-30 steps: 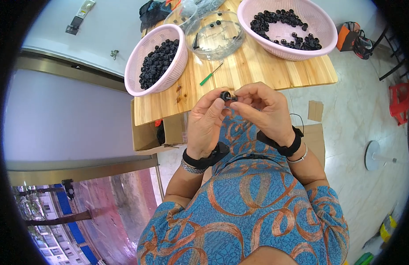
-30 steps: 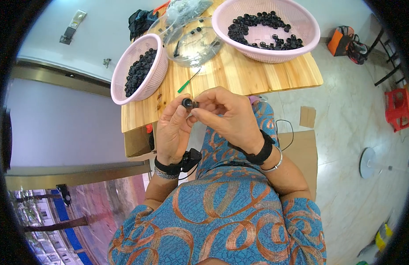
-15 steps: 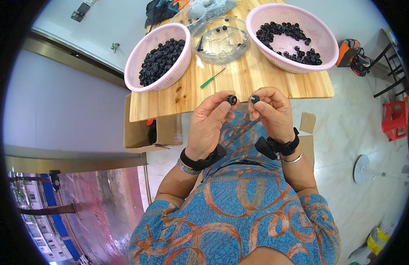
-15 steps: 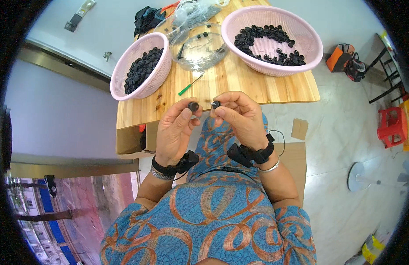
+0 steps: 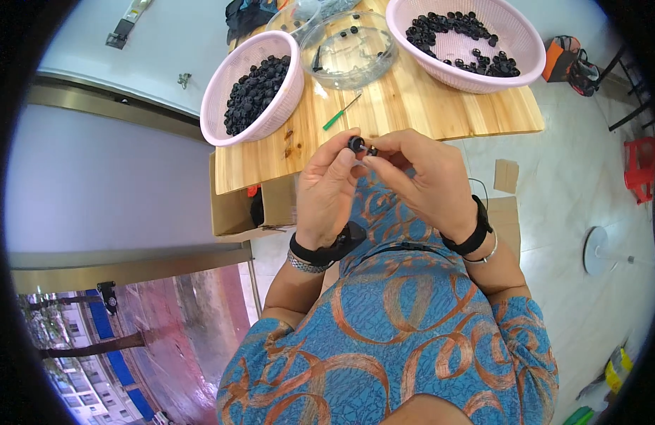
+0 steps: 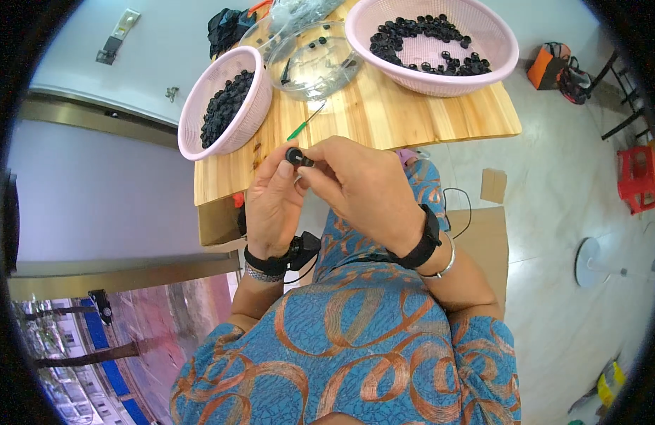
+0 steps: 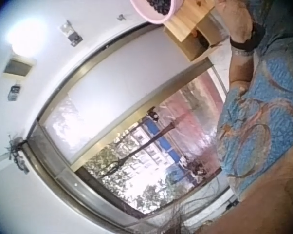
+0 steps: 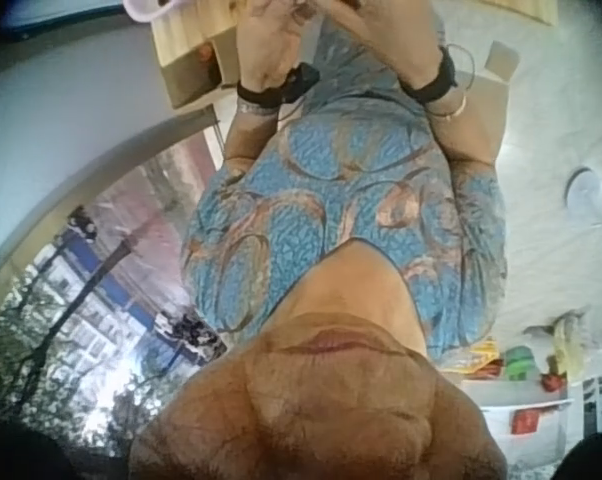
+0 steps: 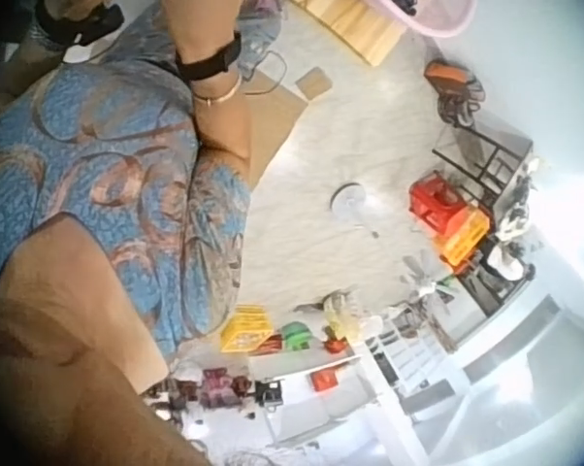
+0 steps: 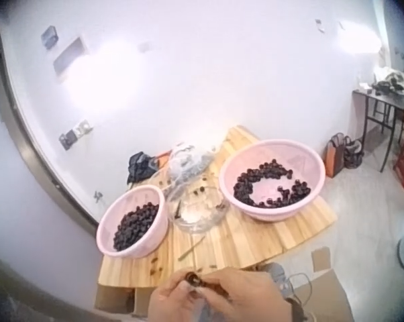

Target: Assembling small black plastic components by inserting metal pins and organizing them into containers.

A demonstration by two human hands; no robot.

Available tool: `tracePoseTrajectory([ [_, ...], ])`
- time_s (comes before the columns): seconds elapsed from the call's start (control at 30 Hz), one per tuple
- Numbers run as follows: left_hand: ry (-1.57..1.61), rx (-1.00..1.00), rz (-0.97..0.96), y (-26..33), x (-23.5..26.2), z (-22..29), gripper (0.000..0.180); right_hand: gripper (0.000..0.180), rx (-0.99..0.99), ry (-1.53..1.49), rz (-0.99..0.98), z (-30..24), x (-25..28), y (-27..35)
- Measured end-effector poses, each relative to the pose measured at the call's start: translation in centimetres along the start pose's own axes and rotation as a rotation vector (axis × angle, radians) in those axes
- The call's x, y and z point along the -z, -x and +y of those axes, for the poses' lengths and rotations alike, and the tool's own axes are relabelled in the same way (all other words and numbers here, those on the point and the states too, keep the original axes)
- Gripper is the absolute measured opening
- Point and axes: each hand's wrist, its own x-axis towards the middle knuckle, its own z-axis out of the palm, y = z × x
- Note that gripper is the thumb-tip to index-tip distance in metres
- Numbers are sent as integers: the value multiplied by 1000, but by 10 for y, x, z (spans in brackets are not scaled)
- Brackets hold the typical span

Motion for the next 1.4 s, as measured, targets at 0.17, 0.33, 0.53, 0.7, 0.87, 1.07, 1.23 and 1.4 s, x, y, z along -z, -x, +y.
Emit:
tracePoseTrajectory([
  [0.17, -28, 3, 29, 1, 2, 0, 29, 15, 71, 92, -4, 0, 2, -3],
  [0.33, -23, -4, 38, 2, 1, -3, 29, 15, 121, 223, -36, -1, 5, -4],
  [0.53, -74, -12, 17, 1, -1, -5, 29, 15, 96, 232, -61, -1, 6, -3],
  [0.7, -143, -48, 27, 0, -2, -6, 29, 15, 105, 264, -61, -1, 8, -3],
  [0.87, -225, -85, 37, 0, -2, -6, 29, 16, 97, 280, -56, -1, 8, -4],
  [1.07, -299, -107, 46, 1, -1, -5, 28, 16, 130, 284, -61, 1, 7, -4],
  [1.23, -313, -107, 33, 2, 0, -4, 27, 14, 123, 245, -48, 1, 6, -1],
  [1.4, -196, -30, 9, 2, -3, -4, 27, 14, 101, 161, -42, 4, 6, 0],
])
